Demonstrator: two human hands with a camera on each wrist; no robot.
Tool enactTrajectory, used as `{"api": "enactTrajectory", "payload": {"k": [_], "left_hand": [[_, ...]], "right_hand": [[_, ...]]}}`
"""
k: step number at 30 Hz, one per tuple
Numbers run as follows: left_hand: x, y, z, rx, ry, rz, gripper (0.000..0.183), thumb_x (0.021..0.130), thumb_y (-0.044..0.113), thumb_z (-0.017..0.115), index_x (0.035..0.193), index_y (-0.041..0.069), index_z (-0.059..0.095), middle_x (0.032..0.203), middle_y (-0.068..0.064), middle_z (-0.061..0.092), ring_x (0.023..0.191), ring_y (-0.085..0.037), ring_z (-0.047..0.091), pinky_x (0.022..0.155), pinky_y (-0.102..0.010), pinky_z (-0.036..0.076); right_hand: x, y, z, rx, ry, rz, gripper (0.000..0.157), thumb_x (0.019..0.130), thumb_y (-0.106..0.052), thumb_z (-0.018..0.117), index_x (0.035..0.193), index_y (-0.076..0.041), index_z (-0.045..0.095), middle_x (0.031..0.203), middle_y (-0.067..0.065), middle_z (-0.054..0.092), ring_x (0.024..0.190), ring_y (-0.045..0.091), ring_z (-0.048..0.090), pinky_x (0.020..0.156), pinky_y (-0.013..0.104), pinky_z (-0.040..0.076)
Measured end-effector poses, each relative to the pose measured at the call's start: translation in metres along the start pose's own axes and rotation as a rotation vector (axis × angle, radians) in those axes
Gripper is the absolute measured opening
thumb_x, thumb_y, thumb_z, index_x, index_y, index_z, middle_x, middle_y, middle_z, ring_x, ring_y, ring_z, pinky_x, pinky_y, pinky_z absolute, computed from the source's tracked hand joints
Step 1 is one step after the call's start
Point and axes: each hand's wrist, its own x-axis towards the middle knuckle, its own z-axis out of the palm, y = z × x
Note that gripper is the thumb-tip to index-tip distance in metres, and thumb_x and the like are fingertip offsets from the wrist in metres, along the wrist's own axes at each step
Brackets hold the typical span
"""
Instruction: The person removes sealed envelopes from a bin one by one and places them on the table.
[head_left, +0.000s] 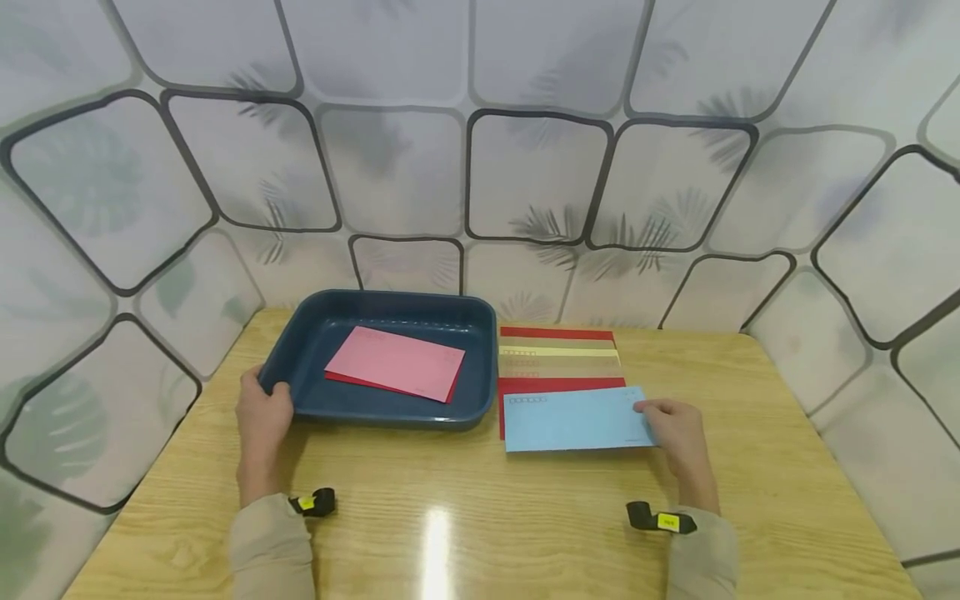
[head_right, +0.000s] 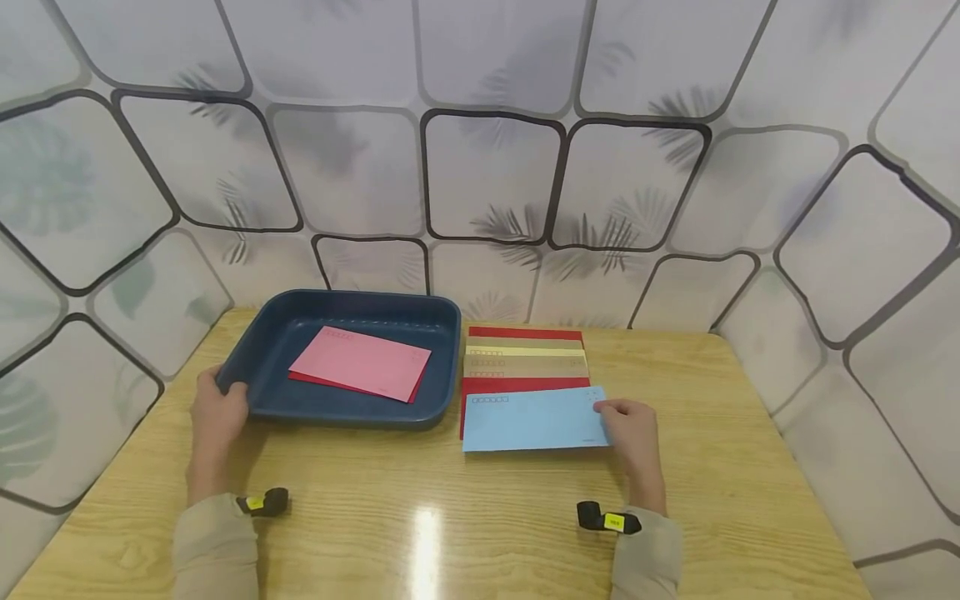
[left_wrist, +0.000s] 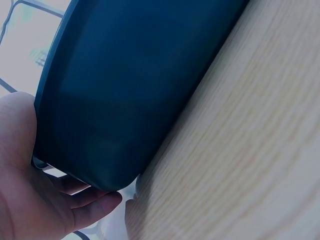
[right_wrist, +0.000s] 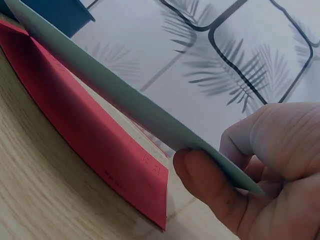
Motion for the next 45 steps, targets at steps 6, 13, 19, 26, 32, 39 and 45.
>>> {"api": "enactTrajectory", "payload": {"k": [6,13,19,26,32,39,45], "left_hand": [[0.001,-0.001,0.000,0.000,-0.001,-0.008,0.059,0.096,0.014,0.037,0.151,-0.004,0.026,0.150,-0.034,0.035,0.139,-0.048,0.034,0.113,-0.058,0.027],[0.002,-0.002,0.001,-0.006,-0.009,-0.015,0.059,0.097,0.015,0.037,0.152,-0.004,0.025,0.152,-0.034,0.033,0.140,-0.048,0.032,0.114,-0.058,0.025],[0.003,-0.002,0.000,0.000,-0.009,-0.016,0.059,0.097,0.015,0.037,0.152,-0.004,0.025,0.151,-0.034,0.034,0.139,-0.049,0.033,0.114,-0.058,0.025],[0.003,-0.002,0.000,-0.010,-0.026,-0.019,0.060,0.098,0.017,0.036,0.153,-0.003,0.023,0.152,-0.033,0.032,0.140,-0.048,0.032,0.114,-0.059,0.025],[0.003,-0.001,0.000,-0.006,-0.023,-0.022,0.060,0.098,0.016,0.036,0.153,-0.003,0.024,0.152,-0.033,0.033,0.140,-0.048,0.032,0.114,-0.058,0.026],[0.002,-0.001,0.000,0.000,-0.025,-0.023,0.060,0.098,0.016,0.036,0.153,-0.003,0.024,0.152,-0.033,0.033,0.140,-0.048,0.033,0.114,-0.059,0.026],[0.002,0.000,-0.001,-0.002,-0.029,-0.024,0.060,0.098,0.016,0.035,0.153,-0.004,0.023,0.153,-0.032,0.031,0.140,-0.048,0.032,0.114,-0.059,0.025]], "right_hand": [[-0.003,-0.001,0.002,-0.026,-0.016,-0.019,0.041,0.099,-0.015,0.043,0.121,0.013,0.063,0.139,0.033,0.048,0.129,0.043,0.042,0.110,0.057,0.035],[0.000,-0.001,0.005,-0.068,-0.046,-0.043,0.039,0.098,-0.011,0.042,0.123,0.012,0.062,0.139,0.033,0.048,0.126,0.042,0.044,0.105,0.057,0.039],[0.001,-0.001,0.007,-0.149,-0.072,-0.080,0.037,0.096,-0.009,0.044,0.125,0.010,0.061,0.138,0.033,0.048,0.122,0.042,0.044,0.101,0.055,0.041],[0.001,0.001,0.009,-0.301,-0.101,-0.120,0.037,0.092,-0.008,0.048,0.124,0.009,0.059,0.139,0.034,0.047,0.126,0.046,0.044,0.105,0.061,0.037],[0.000,-0.002,0.013,-0.404,-0.111,-0.089,0.036,0.092,-0.009,0.052,0.124,0.007,0.056,0.131,0.031,0.052,0.107,0.039,0.050,0.089,0.053,0.046],[-0.003,-0.005,0.016,-0.461,-0.111,-0.086,0.038,0.091,-0.010,0.056,0.125,0.008,0.055,0.132,0.032,0.052,0.106,0.039,0.049,0.091,0.055,0.046],[-0.004,-0.007,0.018,-0.466,-0.111,-0.108,0.039,0.091,-0.009,0.057,0.125,0.008,0.054,0.133,0.033,0.050,0.110,0.041,0.049,0.096,0.059,0.043]]}}
